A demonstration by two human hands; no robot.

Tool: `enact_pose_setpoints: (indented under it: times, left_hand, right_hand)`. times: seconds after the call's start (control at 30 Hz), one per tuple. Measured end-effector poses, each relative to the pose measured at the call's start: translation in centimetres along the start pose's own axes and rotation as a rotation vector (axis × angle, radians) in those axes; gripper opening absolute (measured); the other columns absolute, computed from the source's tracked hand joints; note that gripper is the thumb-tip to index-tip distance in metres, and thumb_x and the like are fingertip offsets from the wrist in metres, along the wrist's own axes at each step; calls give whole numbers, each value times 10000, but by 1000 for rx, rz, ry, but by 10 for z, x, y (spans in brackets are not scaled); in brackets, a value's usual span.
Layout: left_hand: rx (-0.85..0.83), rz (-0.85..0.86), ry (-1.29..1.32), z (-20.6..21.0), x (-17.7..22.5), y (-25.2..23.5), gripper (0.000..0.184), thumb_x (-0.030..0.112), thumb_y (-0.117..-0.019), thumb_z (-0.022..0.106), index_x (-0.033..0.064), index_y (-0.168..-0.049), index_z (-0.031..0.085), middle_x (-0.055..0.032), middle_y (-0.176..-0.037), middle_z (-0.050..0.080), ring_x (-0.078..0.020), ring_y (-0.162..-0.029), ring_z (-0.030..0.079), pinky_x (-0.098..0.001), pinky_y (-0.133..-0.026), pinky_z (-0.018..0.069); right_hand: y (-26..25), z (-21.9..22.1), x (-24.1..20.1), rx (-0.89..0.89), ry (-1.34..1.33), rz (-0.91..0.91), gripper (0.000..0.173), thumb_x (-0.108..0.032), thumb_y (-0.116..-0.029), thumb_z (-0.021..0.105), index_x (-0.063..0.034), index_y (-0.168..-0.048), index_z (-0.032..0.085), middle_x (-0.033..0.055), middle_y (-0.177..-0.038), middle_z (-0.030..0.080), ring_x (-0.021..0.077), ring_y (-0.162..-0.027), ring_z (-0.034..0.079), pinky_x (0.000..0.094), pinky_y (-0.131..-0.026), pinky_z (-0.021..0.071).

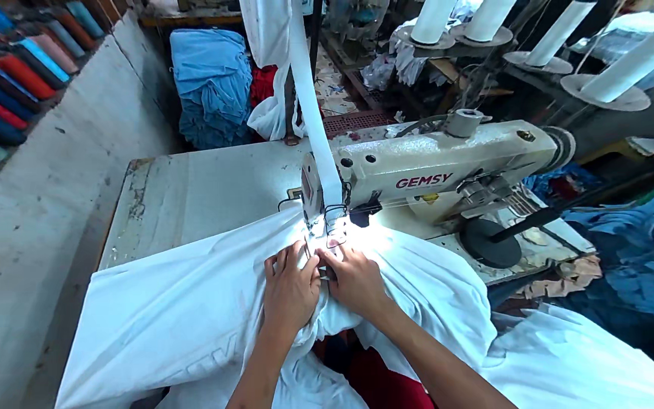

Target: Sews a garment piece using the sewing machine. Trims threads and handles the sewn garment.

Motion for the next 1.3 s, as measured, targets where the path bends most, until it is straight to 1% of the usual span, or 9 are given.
enact_pose_setpoints:
  times: [0.2, 0.37, 0.47, 0.63, 0.77, 0.87, 1.03, 1.2, 1.3]
  left_hand:
    - [61, -1, -32, 3, -1, 0, 300, 298, -958, 537, 231, -1157, 750, -64, -1461, 570, -315, -1313, 539, -564, -1051, 380]
    - [61, -5, -14, 5, 0, -1, 333, 379, -1036, 452, 281, -1173, 739, -49, -1472, 562, -314, -1340, 517, -590, -1054, 369]
    - [36, -20, -27, 5, 0, 1, 352, 388, -1042, 425, 304, -1189, 734, -37, -1500, 540, -304, -1364, 494, -585, -1073, 344]
    - [76, -66, -78, 6, 12, 6, 350, 367, -1022, 441, 256, -1150, 747, -67, -1473, 566, -330, -1337, 522, -597, -1062, 355]
    - [101, -95, -92, 8, 18, 4, 357, 370, -1023, 444, 243, -1157, 749, -77, -1453, 581, -341, -1319, 535, -608, -1058, 358]
    - [75, -78, -60, 3, 15, 4, 285, 272, -976, 549, 242, -1178, 747, -97, -1442, 581, -367, -1306, 535, -621, -1034, 363]
    - [-86, -45, 18, -3, -1, -4, 405, 245, -872, 679, 311, -1271, 704, -71, -1533, 490, -348, -1405, 434, -636, -1079, 294]
    - [-135, -37, 38, -9, -8, -16, 303, 293, -972, 542, 295, -1221, 714, -55, -1529, 493, -338, -1423, 418, -641, -1085, 290]
    - [-140, -33, 70, -11, -9, -19, 313, 307, -918, 616, 276, -1210, 724, -62, -1529, 496, -356, -1431, 403, -651, -1066, 300]
  right_hand:
    - [-21, 1, 8, -71, -37, -56, 442, -236, -824, 645, -240, -1257, 734, 166, -1369, 660, 378, -998, 719, 509, -663, 555]
    - [0, -12, 9, 83, -174, -61, 317, -173, -845, 690, -255, -1135, 786, 164, -1313, 667, 333, -929, 706, 469, -621, 570]
    - [41, -23, 6, 88, -209, -22, 300, -204, -841, 711, -211, -1131, 788, 110, -1065, 693, 255, -751, 680, 424, -530, 553]
    - [16, -30, 78, -25, -97, 109, 278, -248, -902, 661, -54, -1083, 743, 165, -977, 686, 335, -772, 699, 522, -598, 559]
    - [-3, -51, 39, -259, -155, 178, 267, -149, -928, 600, -43, -1147, 710, 172, -1100, 698, 352, -905, 713, 562, -719, 567]
    - [8, -43, -18, -306, -377, 203, 454, -143, -938, 571, -80, -1384, 629, 142, -1149, 682, 296, -918, 699, 500, -759, 576]
    - [9, -6, -33, 10, -70, 207, 438, -176, -814, 667, -133, -1243, 742, 117, -963, 713, 284, -680, 698, 453, -495, 522]
    - [0, 1, -12, 58, -49, 37, 382, -163, -803, 651, -147, -1168, 764, 86, -850, 732, 279, -610, 681, 456, -463, 490]
    - [-6, -1, -2, 3, -86, -42, 376, -152, -799, 662, -135, -1164, 749, 86, -865, 736, 292, -650, 697, 489, -491, 503]
Point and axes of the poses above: each hand's wrist, its own y-axis away from the middle knuckle, its own z-axis out of the palm, x = y × z, the point moved 2 cm from there along -y, towards the middle knuckle
